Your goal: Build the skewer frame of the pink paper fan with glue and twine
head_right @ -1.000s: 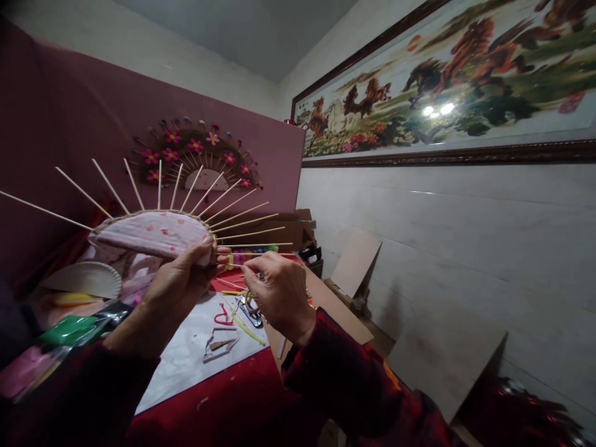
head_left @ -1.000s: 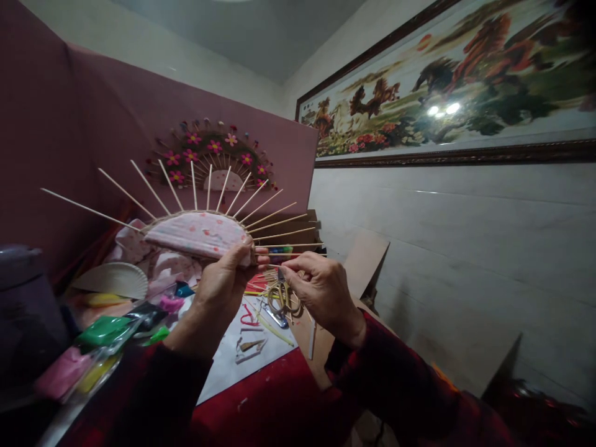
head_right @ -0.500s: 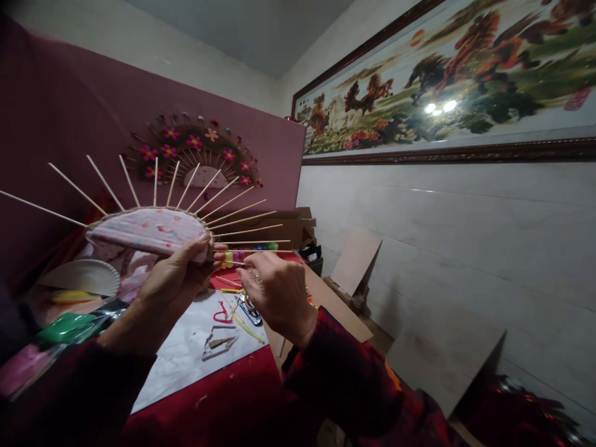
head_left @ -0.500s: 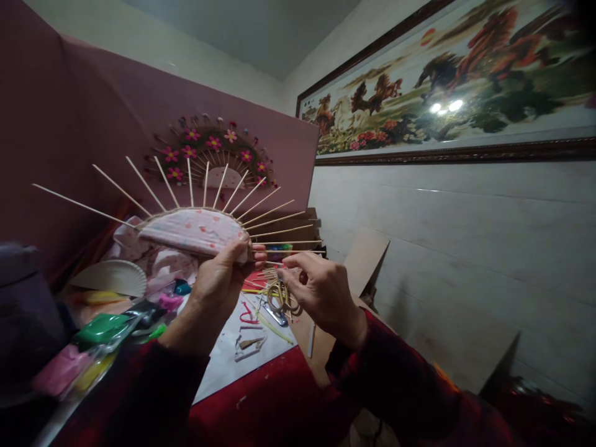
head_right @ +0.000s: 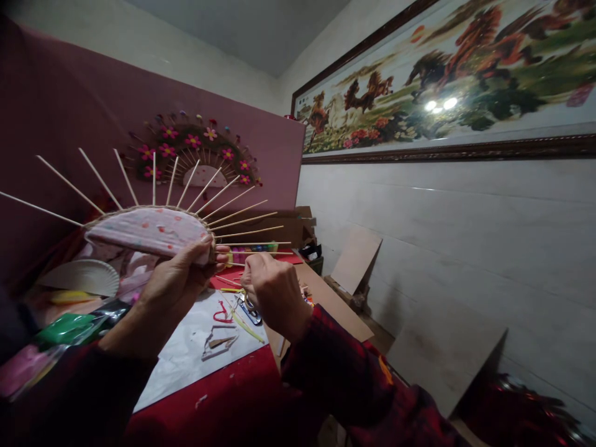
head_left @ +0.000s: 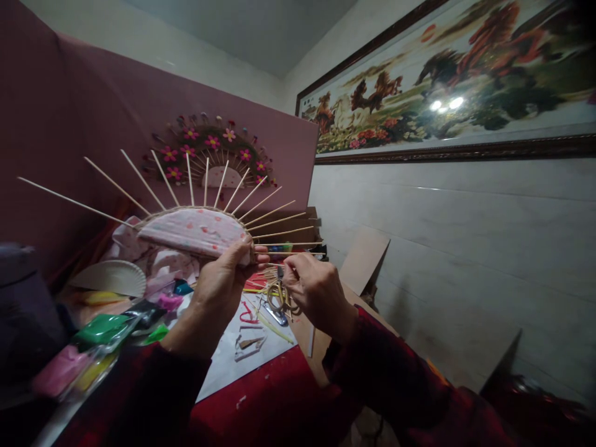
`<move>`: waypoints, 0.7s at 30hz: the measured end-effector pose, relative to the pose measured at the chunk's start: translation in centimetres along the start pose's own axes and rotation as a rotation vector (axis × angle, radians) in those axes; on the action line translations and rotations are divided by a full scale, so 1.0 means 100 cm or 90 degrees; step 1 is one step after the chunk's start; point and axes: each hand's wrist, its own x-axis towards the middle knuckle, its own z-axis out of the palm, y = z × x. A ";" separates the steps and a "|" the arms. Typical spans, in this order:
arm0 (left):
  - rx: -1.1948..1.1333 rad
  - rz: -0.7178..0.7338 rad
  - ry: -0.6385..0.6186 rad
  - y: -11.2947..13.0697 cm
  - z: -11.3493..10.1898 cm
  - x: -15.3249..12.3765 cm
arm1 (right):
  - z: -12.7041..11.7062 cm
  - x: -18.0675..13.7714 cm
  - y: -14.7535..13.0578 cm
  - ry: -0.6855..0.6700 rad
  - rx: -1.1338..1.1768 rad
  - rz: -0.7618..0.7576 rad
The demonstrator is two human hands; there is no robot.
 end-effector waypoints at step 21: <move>-0.050 -0.025 0.007 0.010 -0.002 0.005 | -0.090 -0.077 0.054 -0.218 -0.211 0.118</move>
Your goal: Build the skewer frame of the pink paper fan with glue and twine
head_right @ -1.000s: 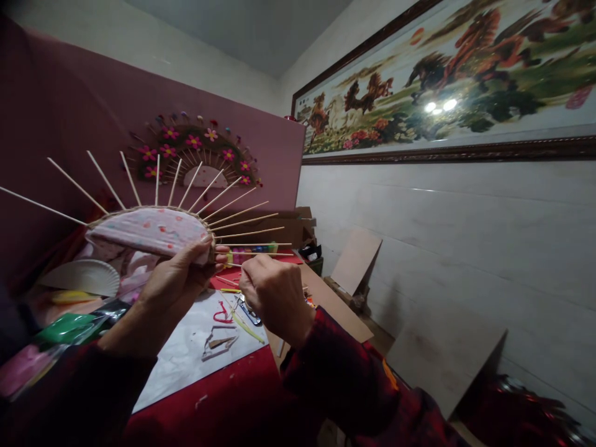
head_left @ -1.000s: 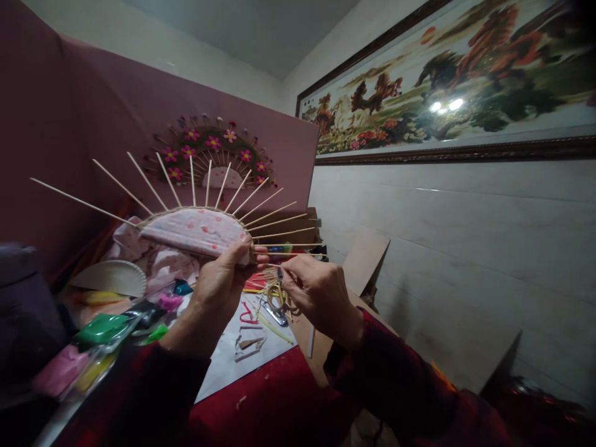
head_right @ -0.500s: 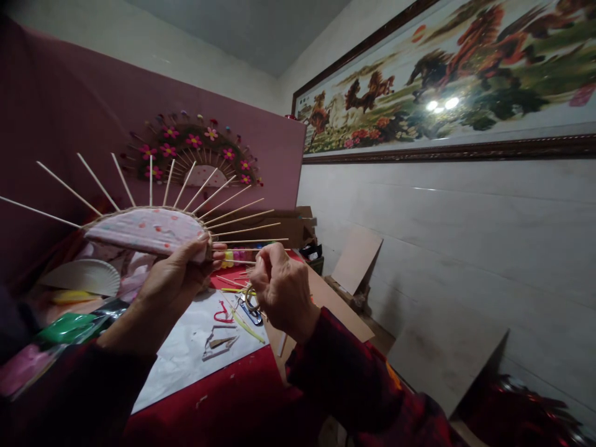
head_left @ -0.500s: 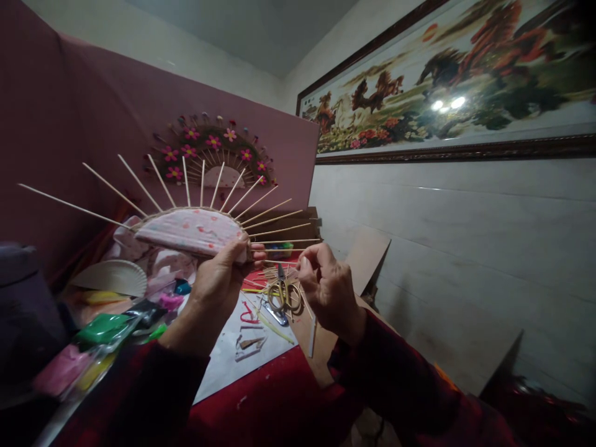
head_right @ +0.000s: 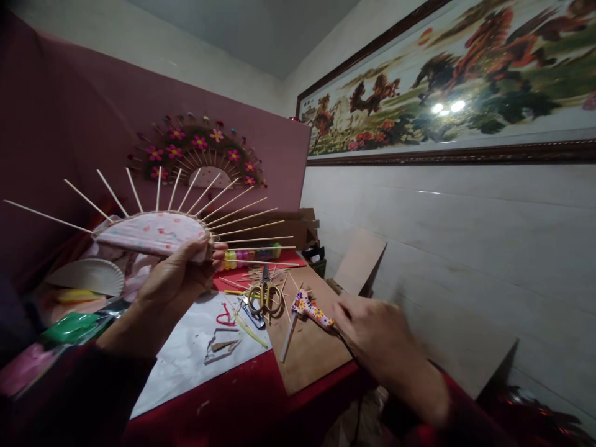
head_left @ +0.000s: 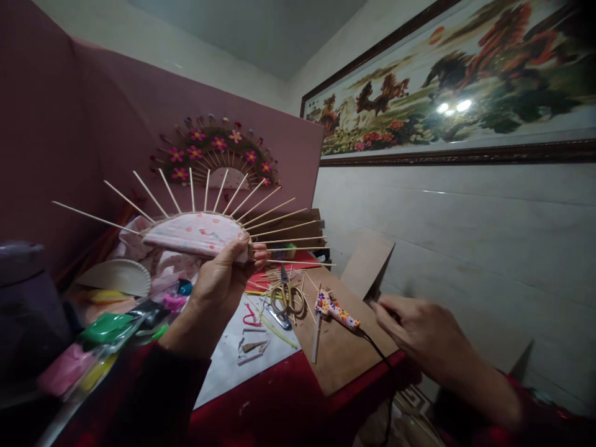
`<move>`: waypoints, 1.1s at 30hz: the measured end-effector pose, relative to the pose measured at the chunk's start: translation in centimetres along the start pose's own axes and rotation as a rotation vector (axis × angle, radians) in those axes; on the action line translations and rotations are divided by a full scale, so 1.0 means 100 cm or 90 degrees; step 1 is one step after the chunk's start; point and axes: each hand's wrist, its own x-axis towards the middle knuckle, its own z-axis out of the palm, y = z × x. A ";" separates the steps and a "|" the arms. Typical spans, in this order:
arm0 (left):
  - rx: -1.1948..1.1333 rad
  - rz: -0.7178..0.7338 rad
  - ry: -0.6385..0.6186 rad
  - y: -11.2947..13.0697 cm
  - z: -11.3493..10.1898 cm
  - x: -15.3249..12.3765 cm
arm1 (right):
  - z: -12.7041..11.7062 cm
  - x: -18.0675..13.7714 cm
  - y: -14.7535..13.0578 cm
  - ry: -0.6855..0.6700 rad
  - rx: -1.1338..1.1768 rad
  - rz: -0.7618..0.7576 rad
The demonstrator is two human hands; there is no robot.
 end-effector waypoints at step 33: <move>0.029 0.021 -0.050 -0.008 0.005 -0.013 | 0.010 0.082 -0.097 0.035 0.635 0.105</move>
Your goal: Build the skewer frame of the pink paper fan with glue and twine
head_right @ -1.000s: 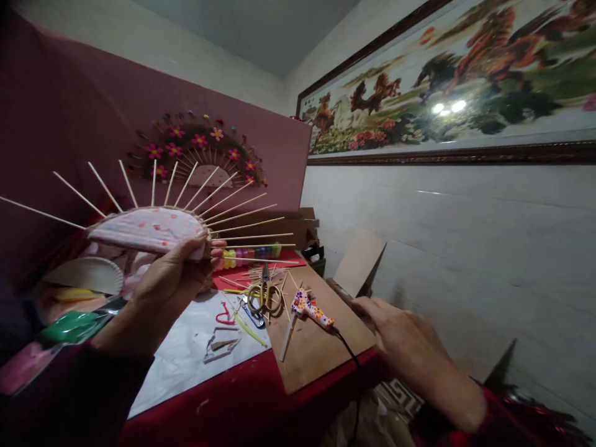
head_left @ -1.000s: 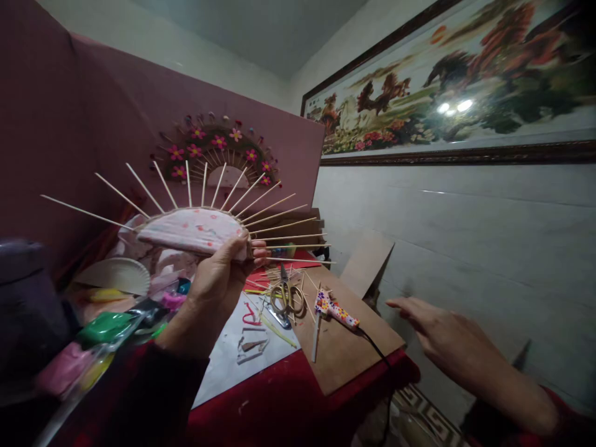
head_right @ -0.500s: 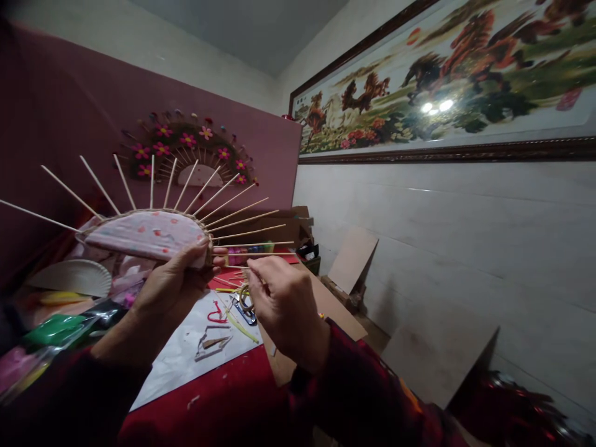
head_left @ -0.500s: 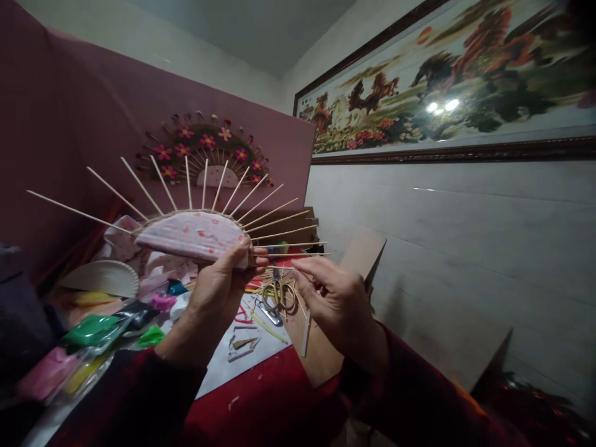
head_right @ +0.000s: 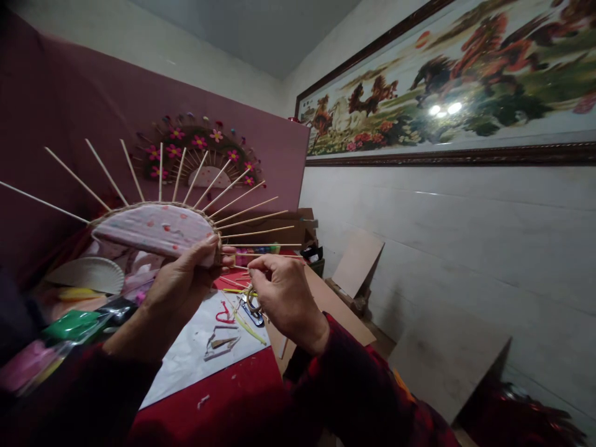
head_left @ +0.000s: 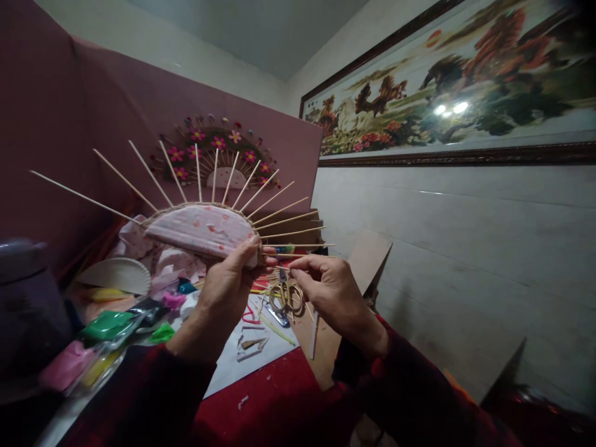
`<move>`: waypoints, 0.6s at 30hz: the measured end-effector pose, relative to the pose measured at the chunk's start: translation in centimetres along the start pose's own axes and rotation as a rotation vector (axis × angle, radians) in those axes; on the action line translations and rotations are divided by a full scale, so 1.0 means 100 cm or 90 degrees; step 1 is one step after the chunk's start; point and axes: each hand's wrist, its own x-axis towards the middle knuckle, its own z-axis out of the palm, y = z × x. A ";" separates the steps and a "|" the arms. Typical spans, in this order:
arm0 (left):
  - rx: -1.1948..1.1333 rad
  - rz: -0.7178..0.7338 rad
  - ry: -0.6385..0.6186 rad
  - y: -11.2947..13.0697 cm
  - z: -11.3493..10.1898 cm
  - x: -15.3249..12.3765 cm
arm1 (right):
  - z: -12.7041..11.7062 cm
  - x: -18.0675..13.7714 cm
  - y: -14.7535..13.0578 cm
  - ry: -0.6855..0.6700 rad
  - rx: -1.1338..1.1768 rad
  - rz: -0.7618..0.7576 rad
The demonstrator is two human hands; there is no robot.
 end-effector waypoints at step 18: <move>0.017 -0.011 -0.008 -0.002 -0.002 0.002 | -0.005 0.004 0.004 -0.040 -0.030 0.015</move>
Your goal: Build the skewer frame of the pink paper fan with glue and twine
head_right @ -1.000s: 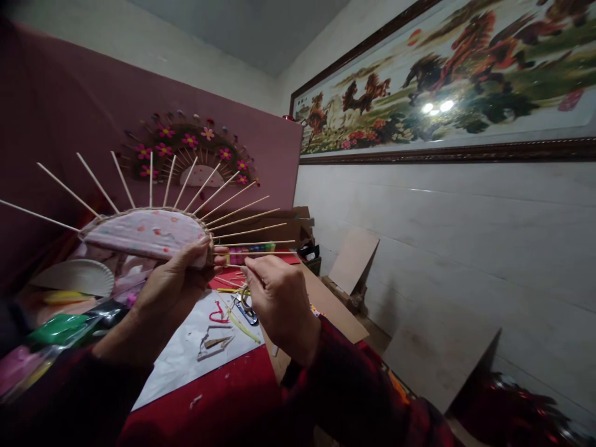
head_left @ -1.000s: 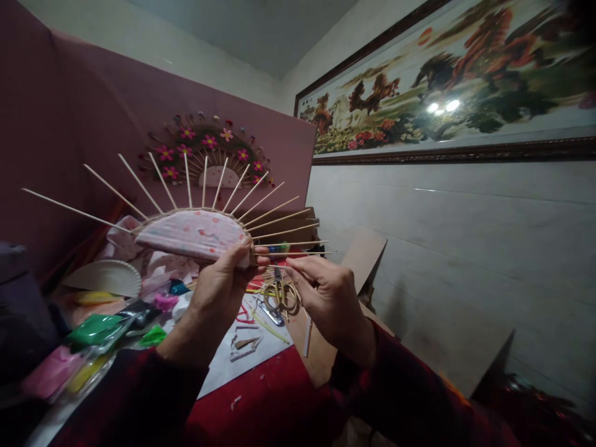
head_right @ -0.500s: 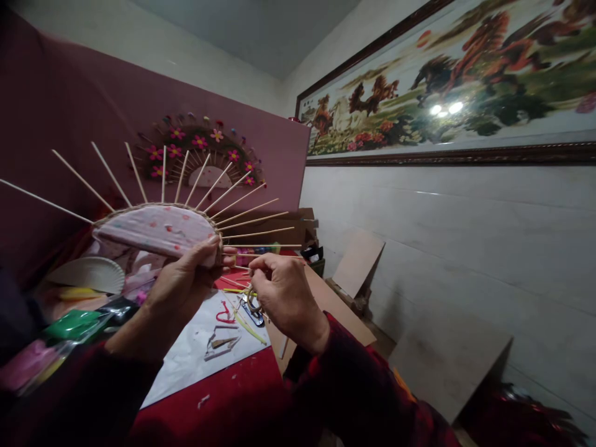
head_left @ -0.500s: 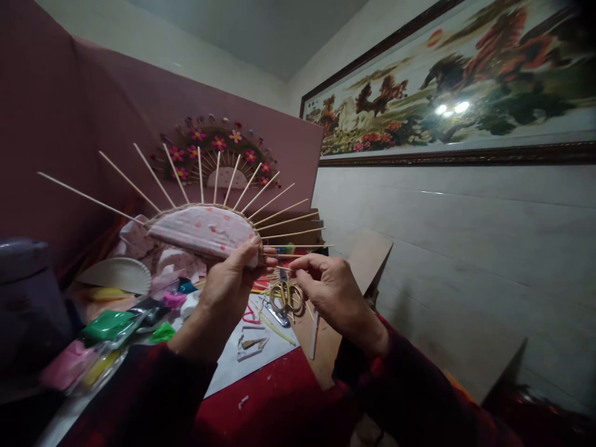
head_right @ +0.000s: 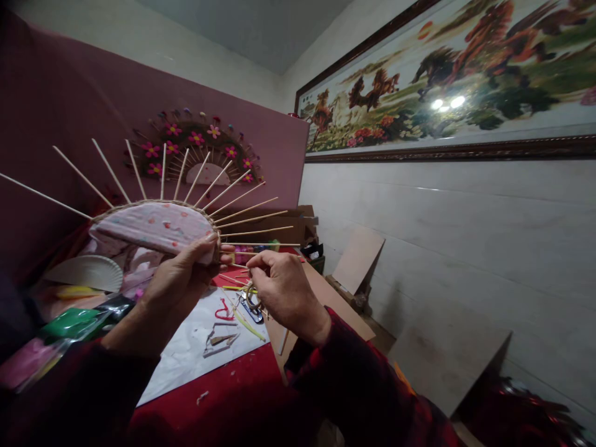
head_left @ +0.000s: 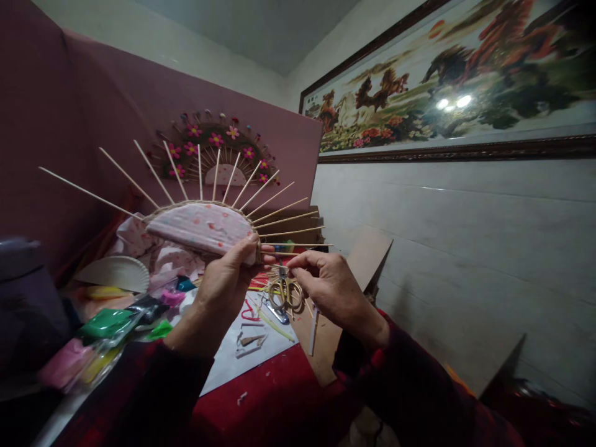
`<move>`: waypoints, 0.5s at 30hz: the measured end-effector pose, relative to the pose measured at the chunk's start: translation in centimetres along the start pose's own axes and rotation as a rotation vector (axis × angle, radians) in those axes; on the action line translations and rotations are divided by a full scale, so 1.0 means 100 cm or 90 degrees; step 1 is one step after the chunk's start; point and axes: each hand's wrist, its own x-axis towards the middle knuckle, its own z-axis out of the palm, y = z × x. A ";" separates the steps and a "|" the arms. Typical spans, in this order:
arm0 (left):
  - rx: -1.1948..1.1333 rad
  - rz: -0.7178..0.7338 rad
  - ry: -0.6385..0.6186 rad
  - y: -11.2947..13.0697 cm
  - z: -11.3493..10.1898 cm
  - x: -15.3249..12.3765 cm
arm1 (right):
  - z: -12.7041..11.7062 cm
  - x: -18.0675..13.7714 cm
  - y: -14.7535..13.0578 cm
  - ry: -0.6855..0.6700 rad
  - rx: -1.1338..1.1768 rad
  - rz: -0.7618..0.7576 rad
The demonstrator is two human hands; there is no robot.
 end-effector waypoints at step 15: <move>0.007 0.000 0.008 -0.004 -0.002 0.002 | -0.002 0.002 -0.001 0.018 -0.050 -0.006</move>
